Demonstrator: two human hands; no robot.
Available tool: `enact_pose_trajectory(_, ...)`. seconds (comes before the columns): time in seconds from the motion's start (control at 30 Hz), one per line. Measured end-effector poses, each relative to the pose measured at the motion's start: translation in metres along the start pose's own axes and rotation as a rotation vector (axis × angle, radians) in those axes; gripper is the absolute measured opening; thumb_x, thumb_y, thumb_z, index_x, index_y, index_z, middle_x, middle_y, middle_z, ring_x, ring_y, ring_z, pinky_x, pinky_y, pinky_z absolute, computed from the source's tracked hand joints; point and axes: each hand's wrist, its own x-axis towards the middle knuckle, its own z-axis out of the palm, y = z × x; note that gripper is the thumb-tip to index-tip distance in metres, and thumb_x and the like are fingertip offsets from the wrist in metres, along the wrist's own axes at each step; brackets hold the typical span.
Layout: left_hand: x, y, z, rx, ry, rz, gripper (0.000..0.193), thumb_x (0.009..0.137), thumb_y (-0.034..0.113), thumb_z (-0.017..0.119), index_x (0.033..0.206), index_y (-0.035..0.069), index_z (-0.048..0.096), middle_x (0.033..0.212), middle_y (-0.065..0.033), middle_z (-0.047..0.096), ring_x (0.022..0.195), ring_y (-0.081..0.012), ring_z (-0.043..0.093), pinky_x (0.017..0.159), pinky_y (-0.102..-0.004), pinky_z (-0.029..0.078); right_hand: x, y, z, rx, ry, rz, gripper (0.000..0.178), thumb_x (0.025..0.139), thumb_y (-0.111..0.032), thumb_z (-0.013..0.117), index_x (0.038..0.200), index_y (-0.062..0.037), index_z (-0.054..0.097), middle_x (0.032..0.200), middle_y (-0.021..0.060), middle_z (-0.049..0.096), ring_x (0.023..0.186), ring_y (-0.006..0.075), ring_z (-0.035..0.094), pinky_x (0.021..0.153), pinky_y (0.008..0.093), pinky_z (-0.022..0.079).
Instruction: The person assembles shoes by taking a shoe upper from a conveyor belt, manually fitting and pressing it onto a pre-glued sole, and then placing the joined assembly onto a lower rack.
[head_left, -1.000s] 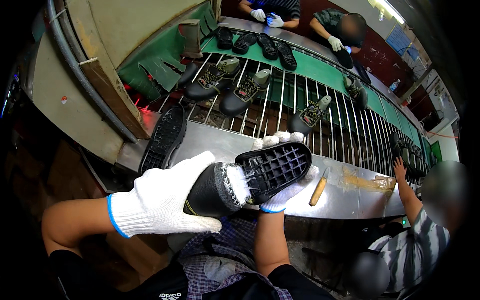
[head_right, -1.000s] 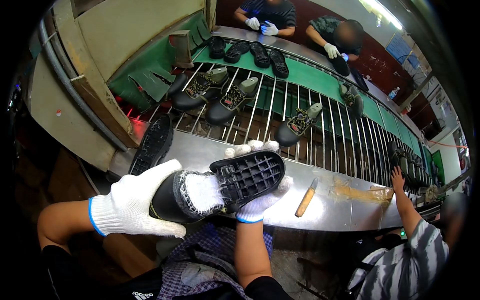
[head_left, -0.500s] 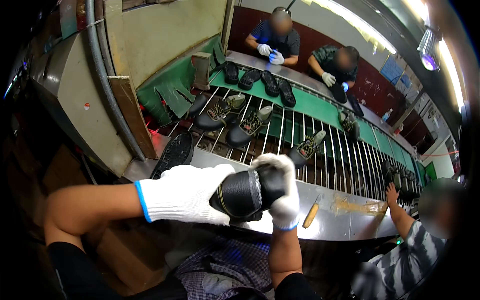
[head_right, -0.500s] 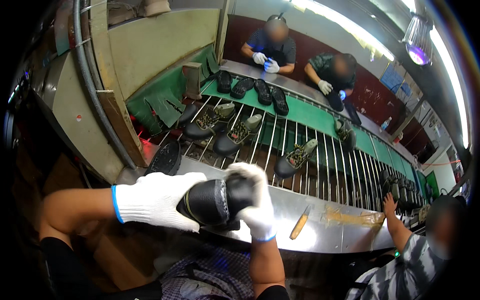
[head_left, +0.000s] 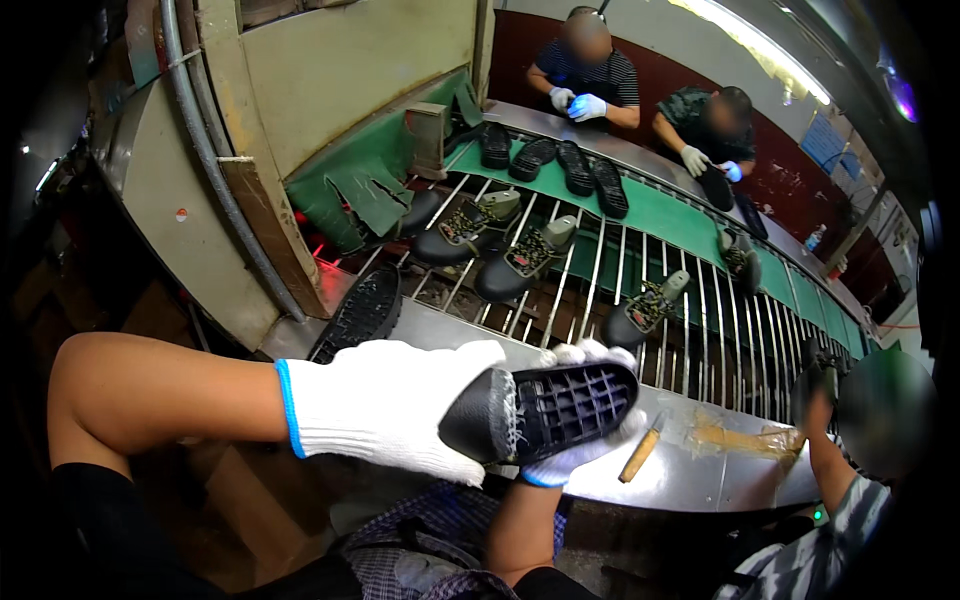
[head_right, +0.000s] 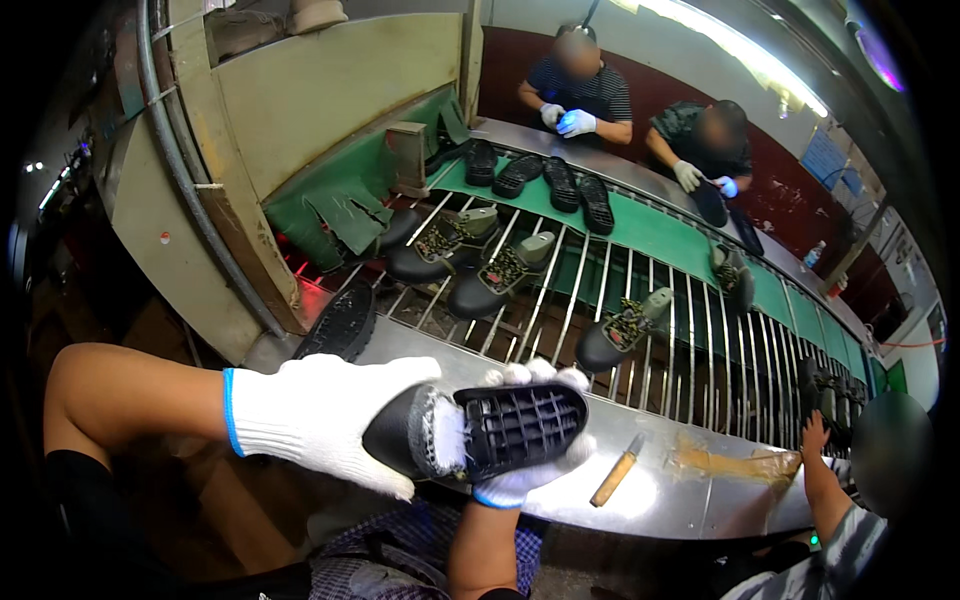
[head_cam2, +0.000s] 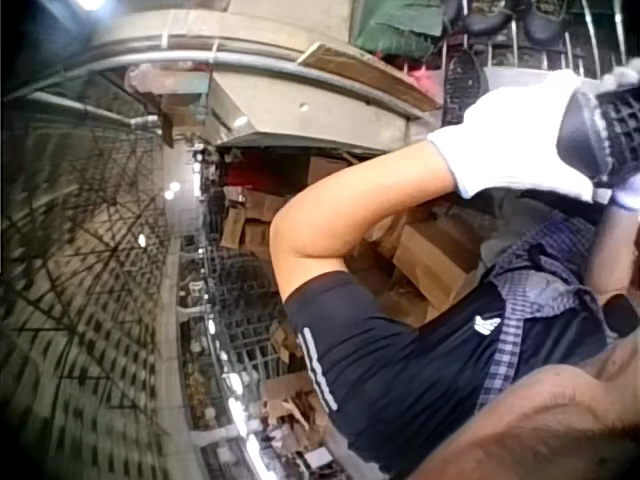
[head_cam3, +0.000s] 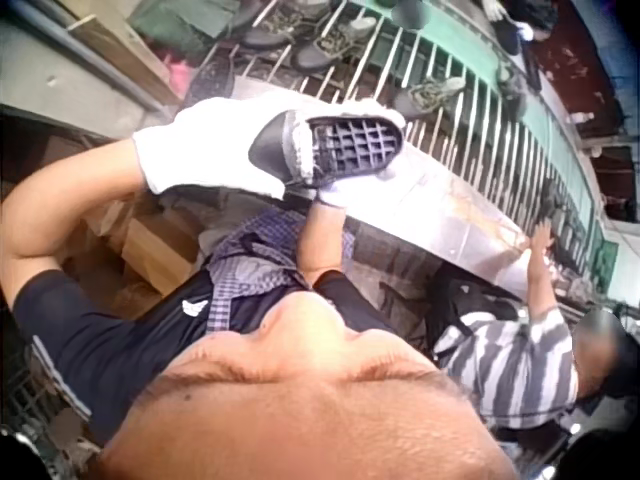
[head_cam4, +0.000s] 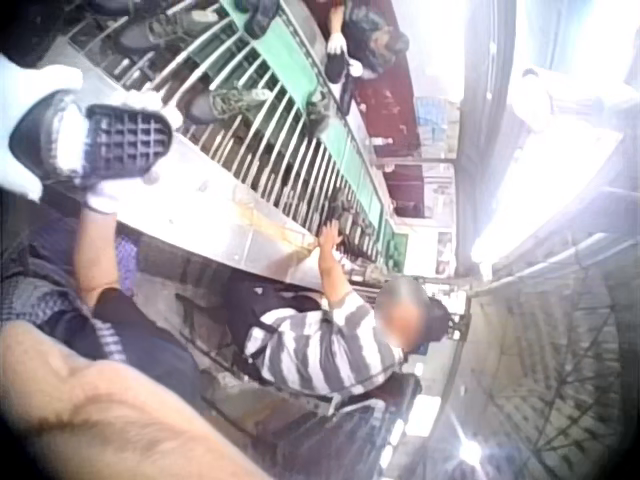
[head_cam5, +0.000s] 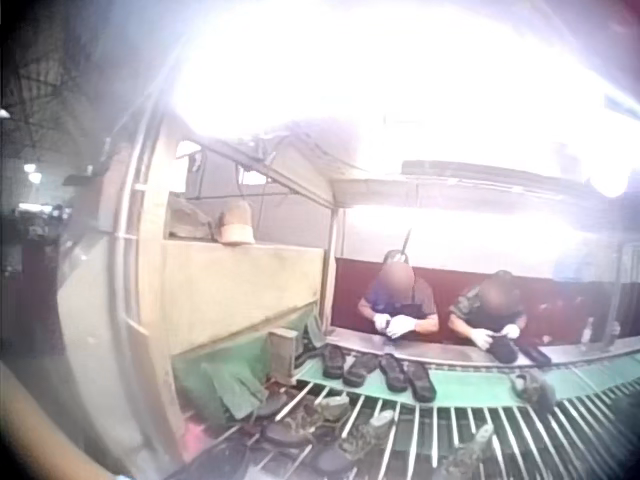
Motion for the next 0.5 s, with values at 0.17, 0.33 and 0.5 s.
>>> enact_pose_trajectory(0.17,0.032,0.033,-0.013,0.074,-0.048,-0.028,0.098,0.081,0.077,0.082,0.139,0.002,0.055,0.11,-0.0243,0.078,0.096,-0.0447,0.079,0.083,-0.0476,0.064,0.013,-0.017,0.02,-0.489,-0.132,0.061,0.079,0.084,-0.039,0.096,0.145,-0.0113,0.052,0.137,0.0201,0.06,0.133,0.0358,0.06,0.118,0.0553,0.049)
enact_pose_trajectory(0.33,0.061,0.041,-0.022,0.145,-0.029,-0.027,0.098,0.081,0.081,0.078,0.13,-0.002,0.059,0.102,-0.0234,0.079,0.092,-0.0432,0.079,0.079,-0.0466,0.065,0.039,-0.038,0.025,-0.805,-0.064,0.284,0.076,0.072,-0.029,0.095,0.135,-0.009,0.057,0.131,0.02,0.062,0.126,0.0342,0.061,0.113,0.0463,0.051)
enact_pose_trajectory(0.5,0.064,0.054,-0.026,0.146,-0.078,-0.116,0.094,0.082,0.077,0.081,0.131,0.001,0.058,0.102,-0.0248,0.078,0.091,-0.0442,0.08,0.079,-0.0489,0.065,0.036,-0.017,0.009,-0.337,0.025,-0.079,0.067,0.081,-0.044,0.083,0.133,-0.0096,0.058,0.126,0.019,0.062,0.118,0.0358,0.062,0.11,0.0521,0.052)
